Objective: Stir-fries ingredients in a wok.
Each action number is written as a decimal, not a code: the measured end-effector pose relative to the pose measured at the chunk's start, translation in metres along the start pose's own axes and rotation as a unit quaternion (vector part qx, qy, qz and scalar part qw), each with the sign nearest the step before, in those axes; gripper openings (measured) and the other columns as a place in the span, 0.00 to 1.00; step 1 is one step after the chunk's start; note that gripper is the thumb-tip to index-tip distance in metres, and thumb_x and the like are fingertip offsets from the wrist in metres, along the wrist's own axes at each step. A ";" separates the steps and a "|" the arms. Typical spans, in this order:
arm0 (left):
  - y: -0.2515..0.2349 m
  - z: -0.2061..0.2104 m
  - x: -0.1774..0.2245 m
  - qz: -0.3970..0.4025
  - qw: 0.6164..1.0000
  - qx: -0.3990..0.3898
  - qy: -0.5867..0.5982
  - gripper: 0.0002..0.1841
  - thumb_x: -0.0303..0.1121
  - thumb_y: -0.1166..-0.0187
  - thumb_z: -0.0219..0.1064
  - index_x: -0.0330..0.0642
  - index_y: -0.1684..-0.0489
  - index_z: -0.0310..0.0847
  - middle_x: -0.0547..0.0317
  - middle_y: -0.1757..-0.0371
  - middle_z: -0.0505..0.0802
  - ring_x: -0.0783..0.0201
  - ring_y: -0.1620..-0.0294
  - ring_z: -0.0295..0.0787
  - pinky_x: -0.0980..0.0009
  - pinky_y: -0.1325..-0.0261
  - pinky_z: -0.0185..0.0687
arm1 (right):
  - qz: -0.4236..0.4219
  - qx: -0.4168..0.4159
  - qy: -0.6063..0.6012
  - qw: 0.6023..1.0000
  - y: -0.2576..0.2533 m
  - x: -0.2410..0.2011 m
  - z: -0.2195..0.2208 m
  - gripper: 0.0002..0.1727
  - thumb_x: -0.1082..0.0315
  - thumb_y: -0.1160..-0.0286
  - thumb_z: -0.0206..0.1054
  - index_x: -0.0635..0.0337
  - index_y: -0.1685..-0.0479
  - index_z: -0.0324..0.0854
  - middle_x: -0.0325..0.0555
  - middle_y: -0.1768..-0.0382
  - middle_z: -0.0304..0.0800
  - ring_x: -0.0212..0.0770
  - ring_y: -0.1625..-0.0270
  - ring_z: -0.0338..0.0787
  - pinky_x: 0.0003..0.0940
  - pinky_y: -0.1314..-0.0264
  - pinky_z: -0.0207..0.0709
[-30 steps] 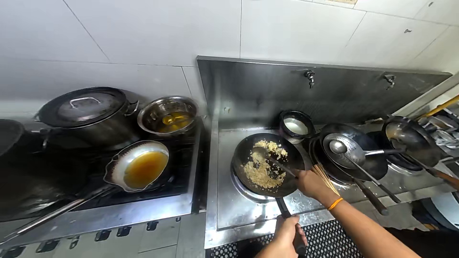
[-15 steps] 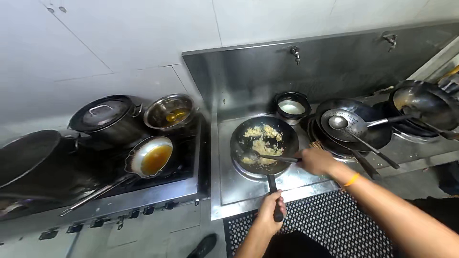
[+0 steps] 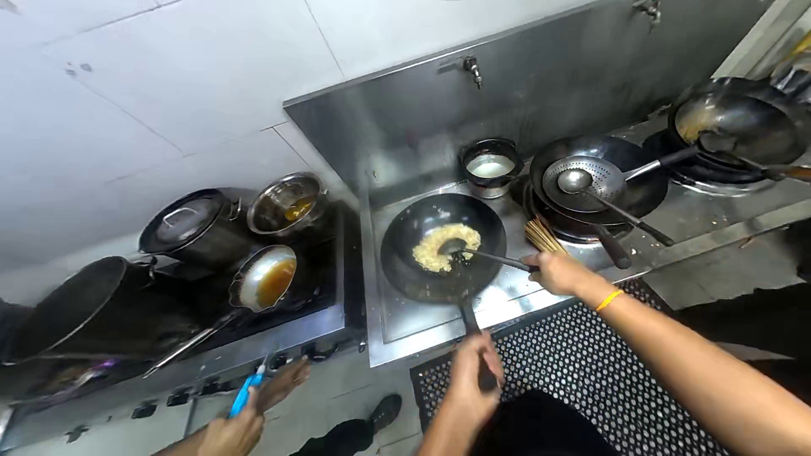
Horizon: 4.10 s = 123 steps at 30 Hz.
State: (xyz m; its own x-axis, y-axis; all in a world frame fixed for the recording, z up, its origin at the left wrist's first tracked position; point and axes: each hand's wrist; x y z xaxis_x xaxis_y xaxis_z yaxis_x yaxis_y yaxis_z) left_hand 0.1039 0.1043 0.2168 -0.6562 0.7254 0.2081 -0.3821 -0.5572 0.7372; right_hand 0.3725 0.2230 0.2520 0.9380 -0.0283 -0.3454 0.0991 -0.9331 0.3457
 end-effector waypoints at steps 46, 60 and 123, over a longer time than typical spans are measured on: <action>-0.052 -0.056 0.088 0.008 0.991 -0.015 -0.131 0.30 0.58 0.09 0.52 0.48 0.18 0.67 0.40 0.46 0.91 0.46 0.60 0.93 0.51 0.60 0.92 | 0.142 -0.212 -0.295 0.921 -0.100 -0.059 -0.009 0.23 0.49 0.10 0.58 0.41 0.21 0.76 0.45 0.69 0.92 0.35 0.85 0.79 0.28 0.84 0.72; -0.050 -0.220 0.113 0.016 0.939 0.173 -0.297 0.29 0.53 0.13 0.60 0.41 0.22 0.72 0.41 0.41 0.92 0.46 0.48 0.94 0.47 0.45 0.90 | 0.170 -0.252 -0.173 0.937 -0.148 -0.072 -0.088 0.20 0.49 0.12 0.61 0.32 0.24 0.81 0.43 0.70 0.90 0.34 0.85 0.75 0.29 0.84 0.70; -0.027 0.003 0.039 0.010 1.000 -0.016 0.003 0.05 0.32 0.14 0.56 0.41 0.58 0.72 0.61 0.79 0.79 0.69 0.87 0.78 0.76 0.85 0.80 | 0.023 -0.004 0.030 0.999 -0.026 -0.003 -0.008 0.22 0.60 0.41 0.77 0.32 0.43 0.91 0.43 0.57 0.95 0.50 0.56 0.93 0.63 0.54 0.86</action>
State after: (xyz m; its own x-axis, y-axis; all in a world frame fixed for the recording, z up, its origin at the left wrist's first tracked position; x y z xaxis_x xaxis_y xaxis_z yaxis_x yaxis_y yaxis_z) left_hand 0.0901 0.1490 0.2072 -0.6673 0.7121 0.2182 -0.3900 -0.5837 0.7122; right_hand 0.3694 0.2499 0.2509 0.9601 -0.0495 -0.2753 0.0572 -0.9287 0.3665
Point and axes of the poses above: each hand's wrist, its own y-axis away from the middle knuckle, its own z-axis out of the palm, x = y × z
